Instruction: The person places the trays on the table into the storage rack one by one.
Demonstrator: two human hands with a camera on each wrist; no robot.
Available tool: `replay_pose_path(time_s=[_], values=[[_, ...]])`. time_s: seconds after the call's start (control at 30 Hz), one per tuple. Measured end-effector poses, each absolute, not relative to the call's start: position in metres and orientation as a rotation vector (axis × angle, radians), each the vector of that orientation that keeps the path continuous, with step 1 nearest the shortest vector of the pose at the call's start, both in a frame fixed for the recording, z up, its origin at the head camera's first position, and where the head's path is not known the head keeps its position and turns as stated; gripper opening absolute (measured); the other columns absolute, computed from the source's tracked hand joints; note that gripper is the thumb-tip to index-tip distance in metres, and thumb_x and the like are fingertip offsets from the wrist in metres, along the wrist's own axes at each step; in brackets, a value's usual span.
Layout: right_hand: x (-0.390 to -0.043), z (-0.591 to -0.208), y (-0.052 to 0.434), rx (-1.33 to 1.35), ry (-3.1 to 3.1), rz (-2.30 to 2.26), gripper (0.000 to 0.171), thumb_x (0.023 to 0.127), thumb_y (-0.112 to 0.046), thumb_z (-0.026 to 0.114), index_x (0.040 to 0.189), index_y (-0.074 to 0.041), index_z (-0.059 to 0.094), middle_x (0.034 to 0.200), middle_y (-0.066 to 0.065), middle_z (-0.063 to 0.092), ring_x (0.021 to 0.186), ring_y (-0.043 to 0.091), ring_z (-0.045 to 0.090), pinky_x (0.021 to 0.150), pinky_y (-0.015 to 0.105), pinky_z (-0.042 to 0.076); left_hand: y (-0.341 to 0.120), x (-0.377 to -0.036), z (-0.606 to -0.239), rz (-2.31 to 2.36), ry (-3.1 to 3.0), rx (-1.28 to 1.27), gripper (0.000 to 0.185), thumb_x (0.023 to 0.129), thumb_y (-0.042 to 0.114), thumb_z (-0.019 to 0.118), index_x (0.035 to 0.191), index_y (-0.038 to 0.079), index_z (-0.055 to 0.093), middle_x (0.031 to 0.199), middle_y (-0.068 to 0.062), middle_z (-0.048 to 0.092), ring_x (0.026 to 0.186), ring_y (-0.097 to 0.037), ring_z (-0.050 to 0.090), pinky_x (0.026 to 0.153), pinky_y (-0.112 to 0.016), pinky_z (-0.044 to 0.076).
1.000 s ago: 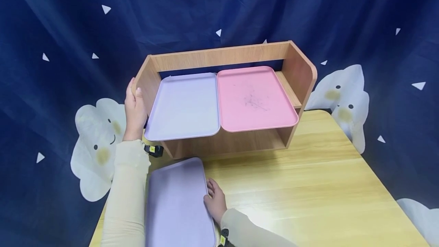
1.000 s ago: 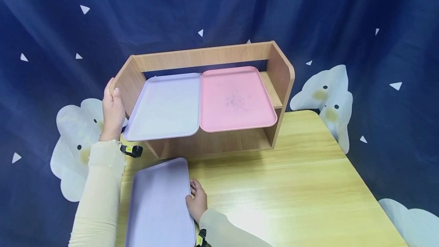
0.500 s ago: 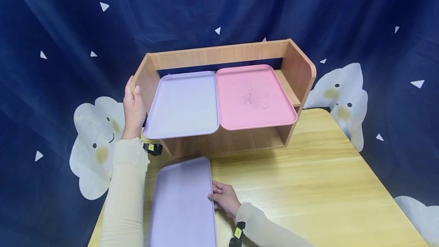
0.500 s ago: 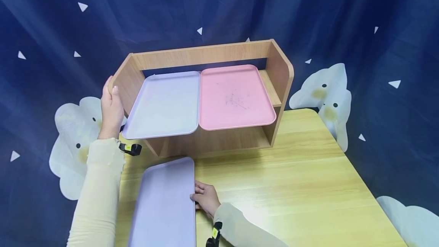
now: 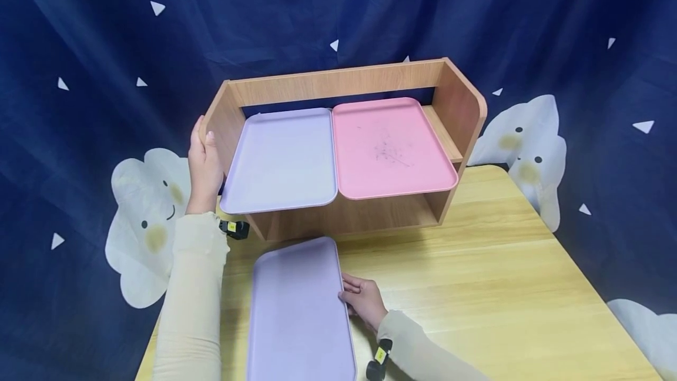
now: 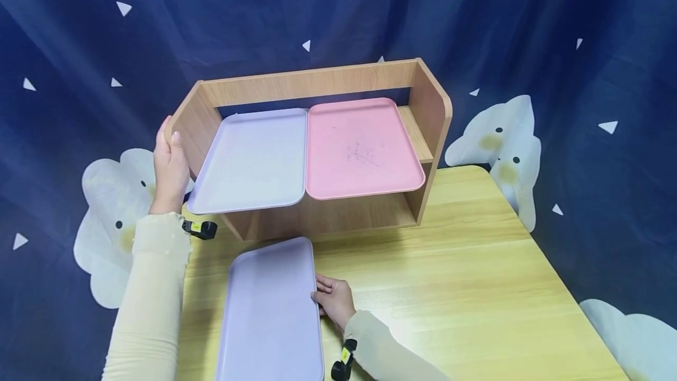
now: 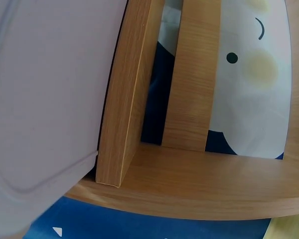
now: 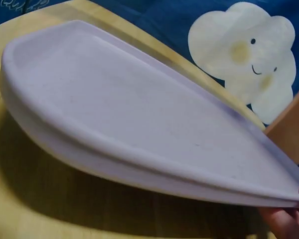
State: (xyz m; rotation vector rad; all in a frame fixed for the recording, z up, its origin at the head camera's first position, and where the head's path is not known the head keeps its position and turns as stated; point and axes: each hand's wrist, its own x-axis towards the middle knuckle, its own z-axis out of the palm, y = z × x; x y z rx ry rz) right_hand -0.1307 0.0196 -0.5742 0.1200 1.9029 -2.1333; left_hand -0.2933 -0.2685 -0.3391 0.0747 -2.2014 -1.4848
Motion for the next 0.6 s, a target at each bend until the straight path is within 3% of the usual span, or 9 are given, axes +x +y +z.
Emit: replay_pose_path(time_s=[0.33, 0.6], values=[[-0.137, -0.567, 0.048, 0.178, 1.937, -2.205, 0.049, 0.083, 0.006, 0.062, 0.130, 0.008, 0.049, 0.119, 0.027, 0.058, 0.062, 0.010, 0.064, 0.042, 0.020, 0.046, -0.265, -0.293, -0.339, -1.468, -2.215, 0.094, 0.050, 0.102, 0.042, 0.029, 0.150, 0.032, 0.019, 0.152, 0.007, 0.029, 0.137, -0.014, 0.031, 0.114, -0.043, 0.022], [-0.141, -0.564, 0.062, 0.543, 1.839, -2.438, 0.052, 0.083, 0.007, 0.059, 0.133, 0.006, 0.047, 0.123, 0.025, 0.055, 0.061, 0.007, 0.065, 0.046, 0.018, 0.051, -0.268, -0.292, -0.338, -1.457, -2.220, 0.095, 0.051, 0.102, 0.043, 0.028, 0.150, 0.032, 0.017, 0.152, 0.009, 0.028, 0.137, -0.010, 0.029, 0.114, -0.039, 0.021]])
